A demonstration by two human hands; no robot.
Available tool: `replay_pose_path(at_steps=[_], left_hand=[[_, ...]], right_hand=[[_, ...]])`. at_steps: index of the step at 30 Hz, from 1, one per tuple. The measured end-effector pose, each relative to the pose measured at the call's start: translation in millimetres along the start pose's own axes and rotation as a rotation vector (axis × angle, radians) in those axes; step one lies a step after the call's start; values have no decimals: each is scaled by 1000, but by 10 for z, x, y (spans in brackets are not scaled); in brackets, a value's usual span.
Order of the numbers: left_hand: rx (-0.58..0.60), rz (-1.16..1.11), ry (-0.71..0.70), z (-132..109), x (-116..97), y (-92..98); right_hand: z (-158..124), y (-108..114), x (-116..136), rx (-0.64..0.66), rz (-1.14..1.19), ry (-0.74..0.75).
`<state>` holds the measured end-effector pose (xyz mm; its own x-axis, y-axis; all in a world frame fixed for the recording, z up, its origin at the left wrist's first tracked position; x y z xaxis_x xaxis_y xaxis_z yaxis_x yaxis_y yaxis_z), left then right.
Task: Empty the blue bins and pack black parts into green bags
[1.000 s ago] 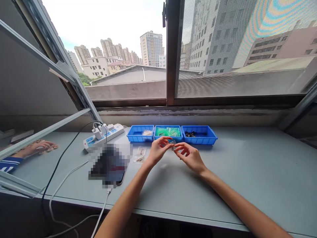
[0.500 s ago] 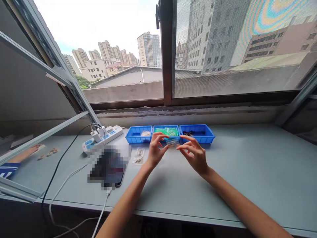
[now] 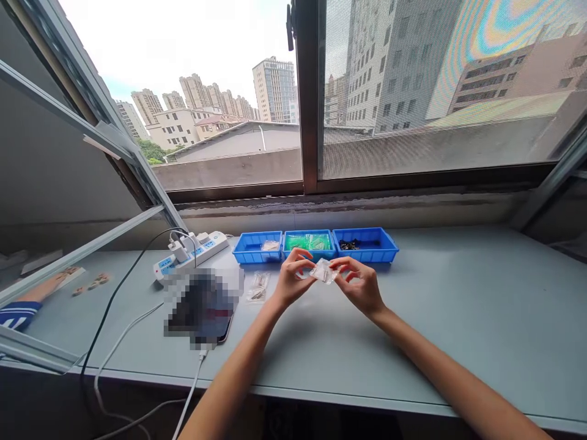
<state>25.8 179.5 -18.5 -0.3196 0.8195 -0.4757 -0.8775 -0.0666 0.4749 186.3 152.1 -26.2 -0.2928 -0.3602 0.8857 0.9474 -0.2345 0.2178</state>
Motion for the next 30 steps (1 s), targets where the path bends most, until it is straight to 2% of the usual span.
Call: replay_pose_path(at_steps=[6, 13, 15, 20, 22, 26, 30], left_hand=[[-22, -49, 129, 8, -18, 1], [15, -101, 170, 31, -5, 16], [-44, -66, 251, 49, 51, 93], [-440, 311, 493, 57, 294, 497], [-528, 487, 554, 39, 377, 658], [-511, 683, 712, 3, 459, 831], [-406, 782, 794, -6, 472, 841]], right_hand=[[8, -48, -30, -6, 78, -146], [24, -53, -44, -1, 164, -271], [28, -53, -56, 14, 192, -301], [12, -59, -66, 50, 210, -322], [-1, -65, -64, 63, 202, -321], [-27, -82, -66, 92, 188, -326], [-37, -96, -83, 115, 183, -326]])
Point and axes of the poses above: each hand's wrist, its own z-axis towards the middle knuckle, its own y-axis out of the back of the hand, x = y × z, the point moved 1 cm from there along z, towards the middle knuckle, and after that the axes turned 11 degrees about -y, right-handed, at the moved point
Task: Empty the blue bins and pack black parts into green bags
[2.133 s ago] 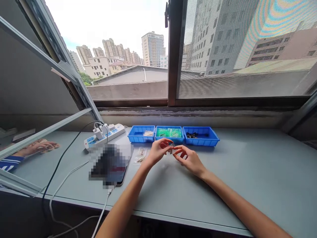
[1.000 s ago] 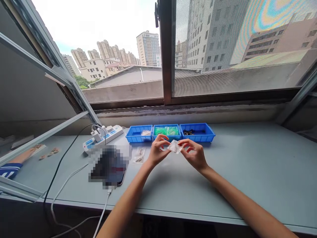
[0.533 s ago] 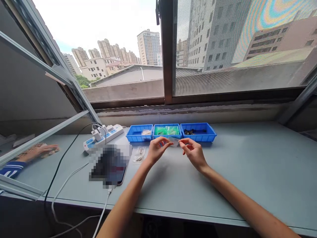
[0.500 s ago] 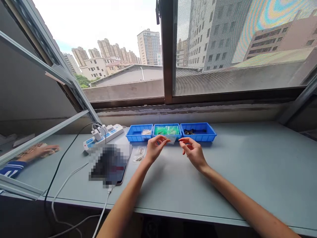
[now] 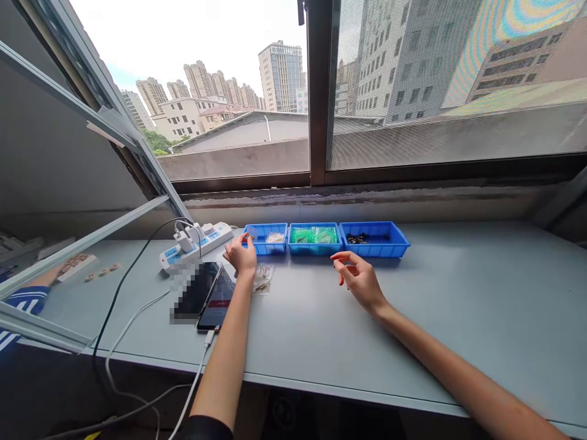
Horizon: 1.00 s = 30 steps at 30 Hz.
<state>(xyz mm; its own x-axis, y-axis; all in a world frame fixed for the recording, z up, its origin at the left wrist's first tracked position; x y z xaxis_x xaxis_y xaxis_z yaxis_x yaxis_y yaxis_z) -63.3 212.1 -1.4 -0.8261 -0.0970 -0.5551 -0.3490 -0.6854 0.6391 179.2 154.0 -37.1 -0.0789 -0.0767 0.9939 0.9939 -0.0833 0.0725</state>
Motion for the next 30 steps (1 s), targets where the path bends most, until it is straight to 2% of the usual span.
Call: replay_pose_path(at_steps=[5, 13, 19, 21, 24, 26, 30], left_hand=[[16, 48, -67, 13, 9, -36], [17, 58, -89, 53, 54, -90], [-49, 82, -126, 48, 59, -85], [5, 63, -188, 42, 57, -107], [163, 70, -251, 21, 48, -150], [208, 93, -268, 4, 24, -153], [89, 120, -323, -29, -126, -21]], right_hand=[[7, 3, -24, 7, -14, 2], [1, -4, -17, 32, -32, -6], [-7, -2, 9, 37, -39, -6], [-7, -3, 9, 40, -45, -7], [-6, -7, 4, 45, -51, -5], [-7, -10, 3, 51, -56, 3], [-16, -17, 10, 65, -77, 34]])
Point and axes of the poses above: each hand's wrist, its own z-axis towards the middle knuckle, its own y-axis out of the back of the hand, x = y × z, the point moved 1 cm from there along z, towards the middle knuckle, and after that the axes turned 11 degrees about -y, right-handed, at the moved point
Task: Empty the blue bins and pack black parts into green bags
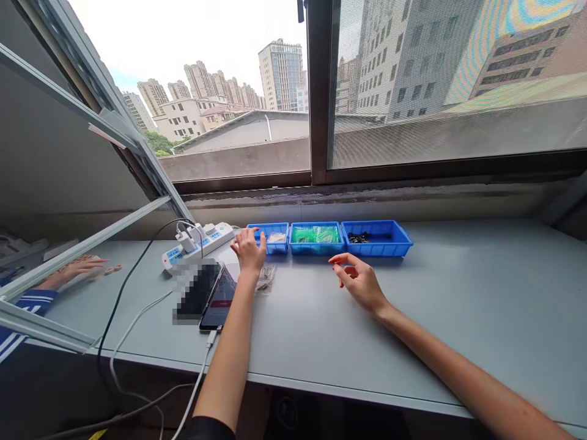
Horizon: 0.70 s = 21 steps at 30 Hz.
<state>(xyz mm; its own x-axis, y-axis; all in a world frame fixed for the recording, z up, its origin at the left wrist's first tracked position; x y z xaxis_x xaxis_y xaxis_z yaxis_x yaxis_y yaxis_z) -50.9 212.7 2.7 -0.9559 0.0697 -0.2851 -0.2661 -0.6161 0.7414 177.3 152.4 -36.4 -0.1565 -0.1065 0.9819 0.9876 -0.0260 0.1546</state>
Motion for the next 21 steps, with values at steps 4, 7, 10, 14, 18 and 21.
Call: replay_pose_path(at_steps=[4, 7, 10, 14, 18, 21], left_hand=[[68, 41, -9, -17, -181, 267], [451, 49, 77, -67, -227, 394], [729, 115, 140, -108, -180, 430], [824, 119, 161, -121, -73, 370], [848, -92, 71, -167, -60, 217], [810, -304, -59, -229, -157, 86]], right_hand=[[-14, -11, 15, 10, -28, 32], [-16, -22, 27, 13, -53, 47], [-8, -26, 34, 4, -70, 55], [-2, -19, 29, 3, -88, 54], [5, -16, 10, 4, -120, 61], [25, -15, -27, 1, -149, 55]])
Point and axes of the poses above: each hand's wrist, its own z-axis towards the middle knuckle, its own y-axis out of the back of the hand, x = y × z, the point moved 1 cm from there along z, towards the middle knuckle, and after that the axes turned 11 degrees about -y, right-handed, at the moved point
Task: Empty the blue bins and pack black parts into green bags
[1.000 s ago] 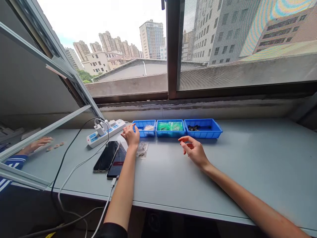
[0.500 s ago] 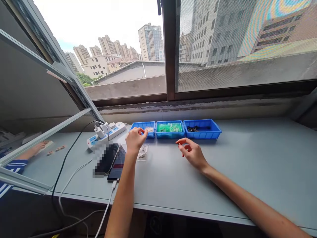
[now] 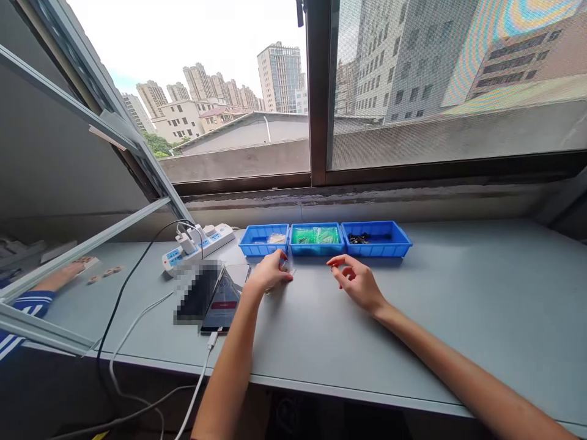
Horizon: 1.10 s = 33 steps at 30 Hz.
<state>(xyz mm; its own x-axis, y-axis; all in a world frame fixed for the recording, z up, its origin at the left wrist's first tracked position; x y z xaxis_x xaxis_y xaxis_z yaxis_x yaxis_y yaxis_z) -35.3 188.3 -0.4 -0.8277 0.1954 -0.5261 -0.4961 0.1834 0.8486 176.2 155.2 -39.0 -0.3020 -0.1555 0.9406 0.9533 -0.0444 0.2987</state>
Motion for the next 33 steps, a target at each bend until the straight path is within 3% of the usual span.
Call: replay_pose_path(at_steps=[5, 8, 14, 17, 21, 26, 33], left_hand=[[57, -395, -338, 57, -206, -222], [116, -664, -395, 58, -313, -295], [39, -869, -446, 75, -402, -370], [-81, -773, -511, 101, -397, -384], [-241, -392, -684, 116, -374, -398], [-265, 1, -767, 89, -374, -461], [-308, 100, -720, 64, -427, -493]], right_hand=[[34, -5, -82, 14, -59, -47], [36, -6, -89, 62, -44, -66], [35, 10, -29, 119, 77, 6], [53, 35, -29, 47, 63, 27], [72, 59, -63, -31, -49, 132], [55, 67, -84, -78, -301, 284], [50, 108, -81, -111, -396, 289]])
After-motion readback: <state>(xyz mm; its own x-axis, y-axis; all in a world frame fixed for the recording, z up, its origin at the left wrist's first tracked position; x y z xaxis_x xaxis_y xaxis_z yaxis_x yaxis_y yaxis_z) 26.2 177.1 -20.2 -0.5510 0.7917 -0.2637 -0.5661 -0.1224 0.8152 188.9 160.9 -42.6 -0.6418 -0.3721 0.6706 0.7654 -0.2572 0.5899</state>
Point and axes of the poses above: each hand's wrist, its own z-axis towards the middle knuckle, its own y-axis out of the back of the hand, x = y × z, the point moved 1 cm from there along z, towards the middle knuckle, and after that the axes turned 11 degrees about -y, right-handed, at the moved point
